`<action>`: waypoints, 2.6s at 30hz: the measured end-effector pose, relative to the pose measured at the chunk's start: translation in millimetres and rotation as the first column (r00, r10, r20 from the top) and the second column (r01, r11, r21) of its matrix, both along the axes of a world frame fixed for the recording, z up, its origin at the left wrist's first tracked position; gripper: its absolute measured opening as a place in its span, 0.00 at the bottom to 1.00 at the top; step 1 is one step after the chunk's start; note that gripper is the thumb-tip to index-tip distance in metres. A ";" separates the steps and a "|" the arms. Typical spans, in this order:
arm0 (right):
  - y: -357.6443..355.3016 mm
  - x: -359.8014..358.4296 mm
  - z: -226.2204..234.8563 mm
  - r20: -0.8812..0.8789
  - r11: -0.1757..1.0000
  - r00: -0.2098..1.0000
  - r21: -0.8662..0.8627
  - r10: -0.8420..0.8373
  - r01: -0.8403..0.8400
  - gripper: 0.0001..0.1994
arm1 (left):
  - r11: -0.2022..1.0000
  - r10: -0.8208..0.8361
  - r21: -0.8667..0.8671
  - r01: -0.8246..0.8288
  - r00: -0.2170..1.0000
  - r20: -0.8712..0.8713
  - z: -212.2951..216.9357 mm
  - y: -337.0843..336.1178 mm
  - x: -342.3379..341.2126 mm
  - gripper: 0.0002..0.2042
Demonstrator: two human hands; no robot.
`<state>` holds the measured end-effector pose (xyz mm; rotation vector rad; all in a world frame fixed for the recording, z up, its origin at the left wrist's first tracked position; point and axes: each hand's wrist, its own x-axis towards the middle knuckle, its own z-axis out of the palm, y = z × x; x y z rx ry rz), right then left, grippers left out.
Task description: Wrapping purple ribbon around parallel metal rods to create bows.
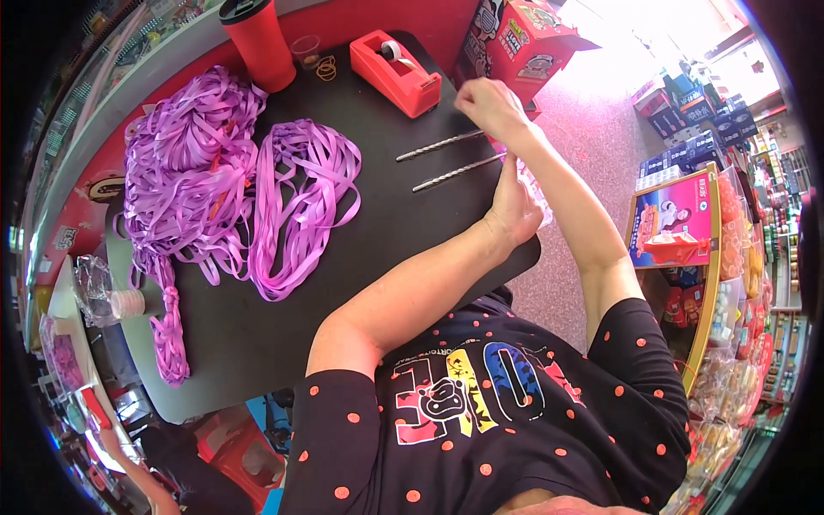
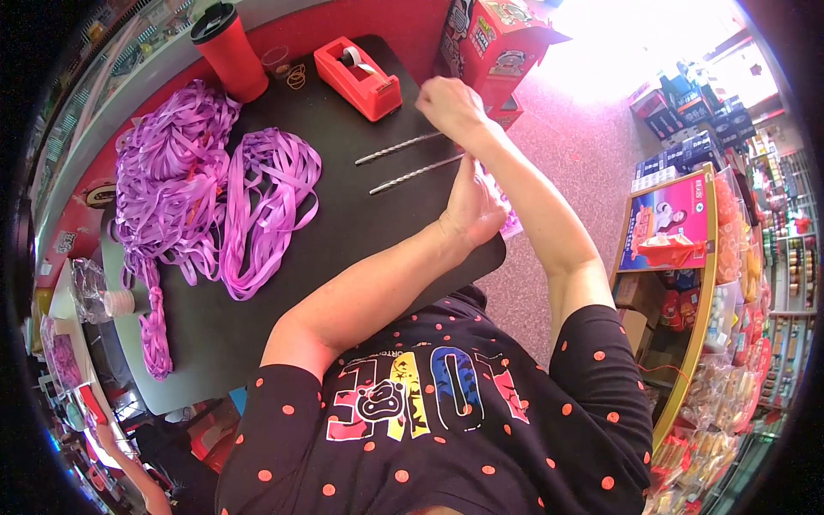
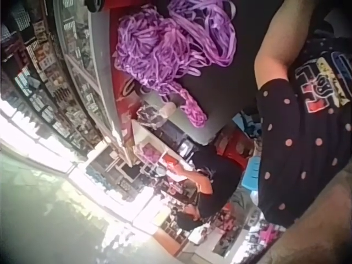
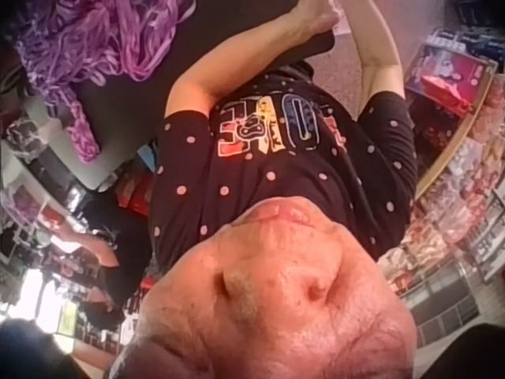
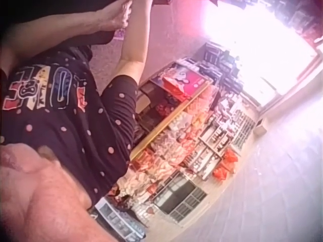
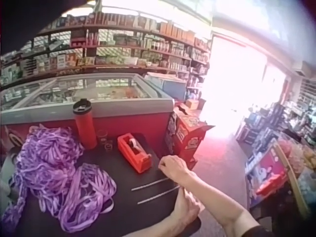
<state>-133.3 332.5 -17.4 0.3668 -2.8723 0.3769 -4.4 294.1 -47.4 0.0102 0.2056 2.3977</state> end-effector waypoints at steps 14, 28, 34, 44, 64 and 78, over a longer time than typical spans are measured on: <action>122.3 114.2 26.6 0.458 0.823 0.883 -0.539 0.106 0.181 0.10 | 0.975 0.115 -0.201 -0.093 0.988 0.102 -14.7 13.7 -3.5 0.29; 125.5 135.7 14.0 0.411 0.818 0.910 -0.540 0.053 0.196 0.12 | 0.954 0.130 -0.278 -0.110 0.990 0.052 -16.9 14.1 -1.5 0.32; 127.5 148.0 -1.4 0.436 0.318 0.899 -0.858 0.033 0.404 0.14 | 0.952 0.127 -0.286 -0.107 0.991 0.050 -15.0 13.9 -1.4 0.32; 128.6 151.7 -22.7 0.371 0.372 0.917 -0.880 0.145 0.297 0.13 | 0.958 0.122 -0.266 -0.109 0.992 0.032 -18.8 14.4 -2.0 0.37; 92.3 13.1 34.2 0.678 0.926 0.632 -0.293 0.376 -0.237 0.10 | 0.944 0.121 -0.318 -0.092 0.990 0.073 -10.1 13.5 1.8 0.44; 85.5 6.1 30.9 0.731 0.923 0.565 -0.291 0.383 -0.251 0.11 | 0.942 0.113 -0.323 -0.090 0.992 0.051 -7.1 12.0 1.3 0.44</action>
